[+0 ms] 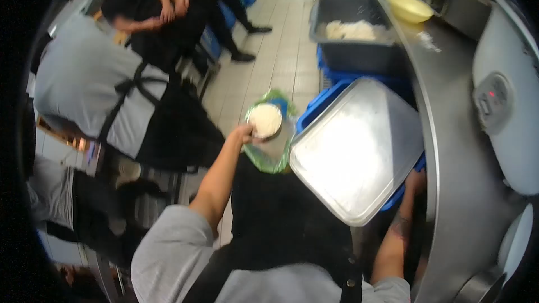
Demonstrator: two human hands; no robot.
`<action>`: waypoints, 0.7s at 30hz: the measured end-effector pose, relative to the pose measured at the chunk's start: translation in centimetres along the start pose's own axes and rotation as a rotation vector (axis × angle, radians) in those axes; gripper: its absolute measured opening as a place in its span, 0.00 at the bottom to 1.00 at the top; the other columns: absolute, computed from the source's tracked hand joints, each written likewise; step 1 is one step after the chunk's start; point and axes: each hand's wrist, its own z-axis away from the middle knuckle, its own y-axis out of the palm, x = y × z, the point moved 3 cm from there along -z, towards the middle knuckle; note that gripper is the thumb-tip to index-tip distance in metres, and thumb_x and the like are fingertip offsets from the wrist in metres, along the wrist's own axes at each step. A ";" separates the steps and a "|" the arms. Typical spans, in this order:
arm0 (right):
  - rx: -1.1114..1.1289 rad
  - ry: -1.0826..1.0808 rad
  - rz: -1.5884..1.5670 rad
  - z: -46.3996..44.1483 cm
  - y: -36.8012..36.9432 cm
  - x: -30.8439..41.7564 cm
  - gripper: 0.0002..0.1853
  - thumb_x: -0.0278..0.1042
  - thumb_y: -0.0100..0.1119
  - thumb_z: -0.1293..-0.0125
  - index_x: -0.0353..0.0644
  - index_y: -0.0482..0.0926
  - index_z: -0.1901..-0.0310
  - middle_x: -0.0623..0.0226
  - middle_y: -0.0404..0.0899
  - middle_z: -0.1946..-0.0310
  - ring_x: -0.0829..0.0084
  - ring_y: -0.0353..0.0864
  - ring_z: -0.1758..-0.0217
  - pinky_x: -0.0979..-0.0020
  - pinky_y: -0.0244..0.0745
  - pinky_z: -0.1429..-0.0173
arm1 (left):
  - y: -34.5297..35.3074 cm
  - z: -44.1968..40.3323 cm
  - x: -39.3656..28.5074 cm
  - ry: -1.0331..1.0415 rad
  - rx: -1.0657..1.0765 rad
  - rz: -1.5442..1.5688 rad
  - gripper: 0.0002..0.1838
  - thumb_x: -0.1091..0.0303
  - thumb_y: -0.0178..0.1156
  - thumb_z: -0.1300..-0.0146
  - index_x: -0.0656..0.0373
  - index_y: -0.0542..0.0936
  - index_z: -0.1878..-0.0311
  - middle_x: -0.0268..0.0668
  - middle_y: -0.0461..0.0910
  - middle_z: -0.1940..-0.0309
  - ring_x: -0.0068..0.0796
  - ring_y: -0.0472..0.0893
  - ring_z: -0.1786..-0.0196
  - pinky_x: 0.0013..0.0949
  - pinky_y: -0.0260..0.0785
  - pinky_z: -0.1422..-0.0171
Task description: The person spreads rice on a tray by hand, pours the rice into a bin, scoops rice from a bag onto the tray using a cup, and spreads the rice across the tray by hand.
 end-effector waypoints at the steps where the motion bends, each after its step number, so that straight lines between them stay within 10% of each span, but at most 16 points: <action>1: -0.092 -0.057 -0.023 -0.6 1.1 -0.8 0.32 0.62 0.56 0.44 0.50 0.78 0.42 0.52 0.77 0.44 0.48 0.75 0.41 0.55 0.69 0.38 | -0.6 -1.5 -0.2 0.021 0.081 -0.030 0.30 0.85 0.42 0.42 0.61 0.65 0.34 0.53 0.73 0.41 0.54 0.78 0.44 0.60 0.80 0.52; 13: 0.064 0.012 -0.048 3.0 -2.6 3.7 0.33 0.62 0.56 0.44 0.50 0.78 0.42 0.51 0.77 0.44 0.48 0.75 0.41 0.55 0.69 0.38 | 16.9 5.6 -0.5 0.127 0.252 -0.284 0.26 0.86 0.42 0.40 0.58 0.68 0.37 0.50 0.76 0.46 0.51 0.81 0.49 0.61 0.80 0.56; 16: 0.069 0.007 -0.055 3.0 -2.8 3.8 0.33 0.62 0.56 0.44 0.50 0.78 0.42 0.51 0.77 0.44 0.48 0.75 0.41 0.55 0.69 0.38 | 21.6 6.0 1.7 0.323 0.261 -0.376 0.33 0.86 0.41 0.43 0.48 0.64 0.34 0.50 0.69 0.39 0.53 0.78 0.45 0.58 0.81 0.65; 21: 0.075 0.006 -0.047 3.3 -3.0 3.9 0.33 0.63 0.56 0.44 0.50 0.78 0.42 0.51 0.77 0.44 0.47 0.75 0.41 0.55 0.70 0.38 | 25.7 8.6 3.5 1.020 -0.071 -0.791 0.42 0.91 0.42 0.52 0.49 0.61 0.31 0.54 0.62 0.37 0.60 0.69 0.38 0.52 0.70 0.41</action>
